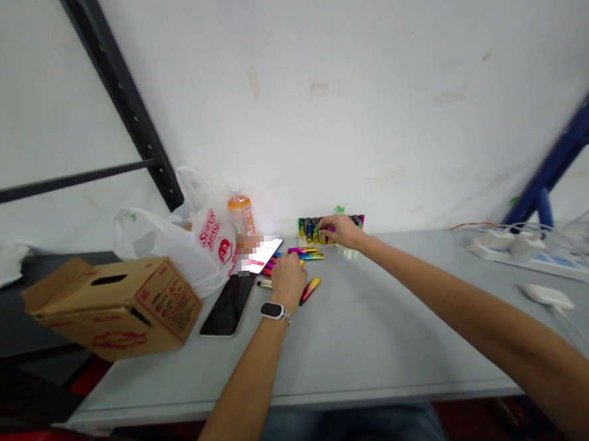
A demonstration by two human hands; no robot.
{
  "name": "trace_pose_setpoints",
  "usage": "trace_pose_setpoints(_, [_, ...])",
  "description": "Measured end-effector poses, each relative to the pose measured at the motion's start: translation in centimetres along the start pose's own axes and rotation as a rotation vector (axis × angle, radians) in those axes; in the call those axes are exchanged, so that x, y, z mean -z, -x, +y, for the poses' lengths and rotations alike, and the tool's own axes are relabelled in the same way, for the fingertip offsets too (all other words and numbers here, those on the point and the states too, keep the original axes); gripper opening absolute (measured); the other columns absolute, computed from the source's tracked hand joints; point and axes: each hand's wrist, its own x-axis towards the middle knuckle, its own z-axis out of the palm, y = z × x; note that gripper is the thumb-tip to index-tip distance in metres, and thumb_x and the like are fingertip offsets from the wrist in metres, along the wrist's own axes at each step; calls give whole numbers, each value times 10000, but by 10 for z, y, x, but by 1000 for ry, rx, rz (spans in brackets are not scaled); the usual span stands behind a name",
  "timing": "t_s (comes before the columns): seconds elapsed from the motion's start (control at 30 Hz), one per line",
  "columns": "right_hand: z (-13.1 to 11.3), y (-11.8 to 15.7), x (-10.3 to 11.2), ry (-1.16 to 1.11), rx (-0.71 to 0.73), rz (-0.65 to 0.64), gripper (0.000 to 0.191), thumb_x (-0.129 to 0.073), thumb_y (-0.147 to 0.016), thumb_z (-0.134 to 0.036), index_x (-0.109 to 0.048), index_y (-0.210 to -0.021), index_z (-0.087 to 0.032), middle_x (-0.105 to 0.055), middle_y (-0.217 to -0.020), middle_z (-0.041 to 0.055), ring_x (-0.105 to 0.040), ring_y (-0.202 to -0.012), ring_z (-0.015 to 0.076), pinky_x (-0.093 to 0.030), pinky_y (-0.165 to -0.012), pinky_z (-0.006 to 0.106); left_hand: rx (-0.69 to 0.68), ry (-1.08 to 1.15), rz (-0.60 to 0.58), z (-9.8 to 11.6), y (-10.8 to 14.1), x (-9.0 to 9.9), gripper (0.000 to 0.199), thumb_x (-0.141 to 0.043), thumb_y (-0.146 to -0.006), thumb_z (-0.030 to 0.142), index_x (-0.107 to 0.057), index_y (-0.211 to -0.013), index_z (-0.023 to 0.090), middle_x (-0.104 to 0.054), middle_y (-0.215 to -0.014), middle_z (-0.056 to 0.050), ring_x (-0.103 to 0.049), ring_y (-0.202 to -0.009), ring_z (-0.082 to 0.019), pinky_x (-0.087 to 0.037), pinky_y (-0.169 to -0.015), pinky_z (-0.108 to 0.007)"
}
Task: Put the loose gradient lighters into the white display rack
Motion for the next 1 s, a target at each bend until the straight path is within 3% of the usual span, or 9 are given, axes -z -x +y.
trace_pose_setpoints(0.17, [6, -4, 7, 77, -1, 0, 86, -699, -764, -192, -762, -813, -224, -717, -776, 45, -566, -805, 222, -409, -822, 354, 6, 27, 5, -2, -2, -7, 123, -578, -832, 111, -699, -833, 134, -702, -871, -166, -660, -942, -295, -478, -825, -366])
trace_pose_setpoints(0.37, [11, -6, 9, 123, 37, -45, 93, -698, -807, -220, -779, -852, -228, -720, -817, 53, -539, -867, 234, -393, -860, 369, -47, 8, -10, 4, -2, -6, 164, -588, -801, 119, -738, -865, 134, -722, -874, -176, -680, -891, -301, -492, -775, -357])
trace_pose_setpoints(0.57, [12, -2, -3, 294, 77, 70, 136, -716, -837, -286, -787, -931, -220, -656, -1050, 111, -480, -1014, 270, -366, -928, 412, -141, 350, 30, 8, -6, -12, 151, -642, -830, 153, -735, -947, 172, -756, -906, -98, -687, -819, -211, -515, -745, -296])
trace_pose_setpoints(0.77, [22, 3, -3, 162, -16, 45, 175, -665, -869, -240, -739, -1025, -212, -705, -806, 42, -519, -850, 229, -380, -833, 365, -150, 565, 46, 7, -12, -19, 112, -697, -821, 171, -724, -930, 161, -759, -880, -79, -691, -772, -194, -541, -748, -314])
trace_pose_setpoints(1.0, [29, -1, 2, 150, -22, 83, 161, -665, -879, -332, -770, -945, -230, -744, -848, 54, -539, -876, 244, -353, -869, 393, -157, 594, 36, 7, -12, -24, 122, -686, -846, 188, -720, -958, 154, -764, -933, -89, -704, -828, -206, -540, -784, -326])
